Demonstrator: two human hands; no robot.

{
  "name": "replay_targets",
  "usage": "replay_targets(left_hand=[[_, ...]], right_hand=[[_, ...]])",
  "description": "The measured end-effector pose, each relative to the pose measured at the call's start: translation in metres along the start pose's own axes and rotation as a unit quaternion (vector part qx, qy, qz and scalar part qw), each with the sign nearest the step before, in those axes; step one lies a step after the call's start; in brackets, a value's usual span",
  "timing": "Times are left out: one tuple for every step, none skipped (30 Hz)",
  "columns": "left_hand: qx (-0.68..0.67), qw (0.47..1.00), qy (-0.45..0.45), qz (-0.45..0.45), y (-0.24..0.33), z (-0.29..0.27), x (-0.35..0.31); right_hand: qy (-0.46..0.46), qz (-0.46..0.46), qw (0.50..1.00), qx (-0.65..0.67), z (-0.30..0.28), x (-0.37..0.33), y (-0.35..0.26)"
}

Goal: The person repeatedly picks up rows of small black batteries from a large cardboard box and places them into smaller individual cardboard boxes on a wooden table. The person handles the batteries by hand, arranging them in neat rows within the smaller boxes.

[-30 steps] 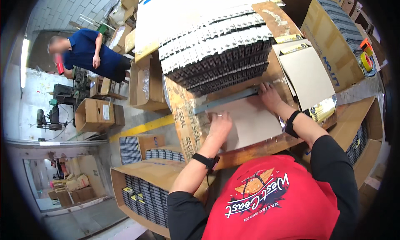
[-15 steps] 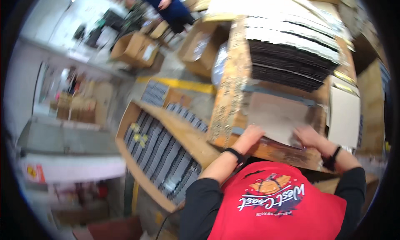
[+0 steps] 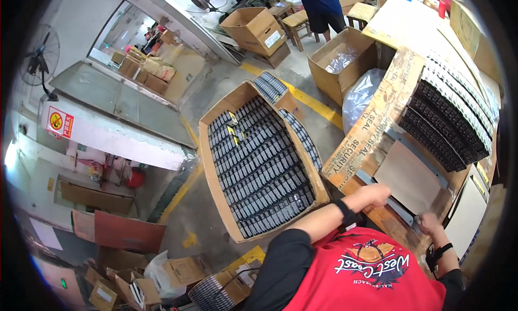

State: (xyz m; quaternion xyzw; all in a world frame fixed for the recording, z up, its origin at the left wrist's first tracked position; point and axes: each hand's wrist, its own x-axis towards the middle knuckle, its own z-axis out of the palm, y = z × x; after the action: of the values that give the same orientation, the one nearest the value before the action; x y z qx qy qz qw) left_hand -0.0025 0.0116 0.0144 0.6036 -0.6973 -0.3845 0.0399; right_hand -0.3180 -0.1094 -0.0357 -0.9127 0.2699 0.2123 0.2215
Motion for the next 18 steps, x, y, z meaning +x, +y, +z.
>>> replay_targets(left_hand=[[-0.065,0.997,0.011,0.026,0.005,-0.032,-0.03],[-0.128,0.99,0.02,0.049,0.0,-0.067,-0.066],[-0.185,0.975,0.072,0.095,-0.02,-0.09,-0.099],[-0.212,0.962,0.135,0.103,-0.038,-0.121,-0.138],[-0.296,0.937,0.177,0.051,-0.065,-0.144,-0.177],[-0.302,0.916,0.263,0.02,-0.078,-0.177,-0.218],[-0.31,0.882,0.352,-0.047,-0.123,-0.185,-0.251],[-0.278,0.854,0.432,-0.082,-0.147,-0.2,-0.278],[-0.116,0.866,0.457,-0.168,-0.189,-0.201,-0.307],[-0.057,0.86,0.461,-0.212,-0.216,-0.2,-0.33],[-0.014,0.854,0.454,-0.253,-0.233,-0.195,-0.345],[-0.001,0.859,0.431,-0.275,-0.254,-0.184,-0.355],[0.01,0.865,0.407,-0.294,-0.272,-0.174,-0.363],[0.033,0.872,0.365,-0.325,-0.284,-0.166,-0.368],[0.055,0.878,0.322,-0.351,-0.293,-0.159,-0.369],[0.08,0.877,0.293,-0.373,-0.31,-0.146,-0.374],[0.061,0.874,0.297,-0.38,-0.316,-0.145,-0.371],[0.044,0.868,0.301,-0.393,-0.319,-0.144,-0.371]], right_hand=[[-0.072,0.016,0.997,-0.013,-0.016,0.003,-0.004],[-0.129,0.062,0.99,-0.014,-0.048,0.007,-0.032],[-0.182,0.094,0.978,-0.044,-0.058,0.014,-0.038],[-0.175,0.111,0.977,-0.054,-0.071,0.019,-0.057],[-0.168,0.119,0.976,-0.065,-0.082,0.028,-0.082],[-0.097,0.104,0.987,-0.073,-0.087,0.035,-0.1],[-0.028,0.079,0.993,-0.086,-0.091,0.049,-0.12],[0.041,0.061,0.993,-0.096,-0.096,0.06,-0.139],[0.083,0.016,0.993,-0.087,-0.123,0.071,-0.183],[0.122,-0.031,0.989,-0.076,-0.156,0.084,-0.235],[0.165,-0.086,0.982,-0.039,-0.174,0.101,-0.273],[0.205,-0.141,0.969,-0.004,-0.189,0.118,-0.311],[0.202,-0.168,0.965,-0.003,-0.206,0.133,-0.352],[0.198,-0.197,0.96,-0.004,-0.217,0.153,-0.39],[0.179,-0.234,0.955,-0.021,-0.228,0.174,-0.424],[0.182,-0.263,0.947,-0.003,-0.232,0.197,-0.458],[0.189,-0.275,0.942,-0.014,-0.231,0.223,-0.48],[0.184,-0.272,0.943,-0.047,-0.229,0.246,-0.502]])
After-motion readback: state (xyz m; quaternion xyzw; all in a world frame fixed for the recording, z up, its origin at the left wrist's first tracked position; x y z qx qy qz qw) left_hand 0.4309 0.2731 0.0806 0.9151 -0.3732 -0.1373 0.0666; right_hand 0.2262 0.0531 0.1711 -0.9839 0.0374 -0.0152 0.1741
